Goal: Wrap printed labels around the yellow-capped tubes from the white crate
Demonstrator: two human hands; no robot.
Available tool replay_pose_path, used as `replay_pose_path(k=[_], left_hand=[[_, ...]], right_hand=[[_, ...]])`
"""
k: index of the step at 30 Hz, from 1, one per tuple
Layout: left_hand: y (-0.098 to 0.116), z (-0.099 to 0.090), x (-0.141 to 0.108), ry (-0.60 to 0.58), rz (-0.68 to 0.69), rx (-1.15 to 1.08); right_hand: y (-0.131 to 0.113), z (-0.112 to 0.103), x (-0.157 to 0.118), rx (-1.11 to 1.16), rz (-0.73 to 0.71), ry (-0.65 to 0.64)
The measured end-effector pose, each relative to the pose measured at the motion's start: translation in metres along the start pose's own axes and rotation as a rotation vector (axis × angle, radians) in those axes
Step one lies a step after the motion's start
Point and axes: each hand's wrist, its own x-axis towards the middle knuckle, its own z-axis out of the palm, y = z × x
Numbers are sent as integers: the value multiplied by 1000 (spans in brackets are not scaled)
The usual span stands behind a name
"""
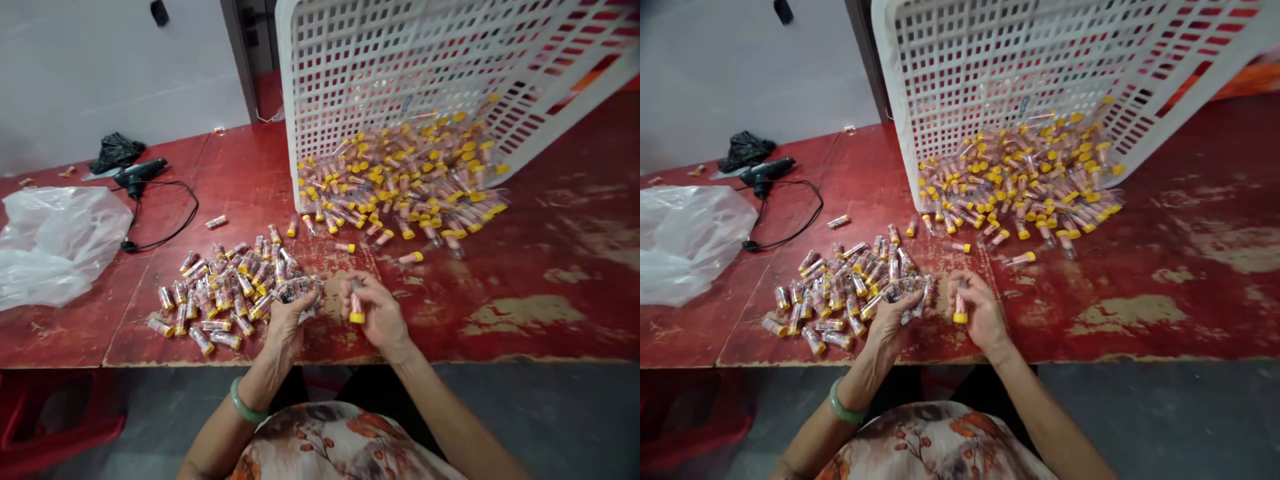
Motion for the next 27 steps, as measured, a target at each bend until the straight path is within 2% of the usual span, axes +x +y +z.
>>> replay_pose_path(k=[2, 4, 6, 9, 12, 14, 17, 21, 23, 27], left_hand=[[-9, 3, -5, -1, -1, 36], [-19, 7, -11, -29, -21, 86], [-27, 10, -15, -38, -65, 118], [-33, 13, -19, 2, -130, 114], [-36, 16, -20, -8, -170, 102], [-40, 19, -20, -39, -179, 85], [-49, 24, -18, -76, -153, 62], [-61, 29, -19, -145, -111, 41], [-63, 29, -21, -192, -114, 54], [-60, 30, -24, -224, -205, 187]], right_hand=[[6, 3, -25, -17, 64, 46], [12, -4, -36, -139, 44, 157], [13, -24, -33, -256, -2, 312], [3, -73, -12, -370, -47, 474], [-14, -115, 17, -462, -43, 448], [-25, -125, 29, -482, -39, 373], [-31, -110, 20, -463, -40, 271], [-20, -67, -28, -367, 53, 77], [-12, -53, -47, -314, 91, 27], [-7, -50, -58, -250, 106, 26]])
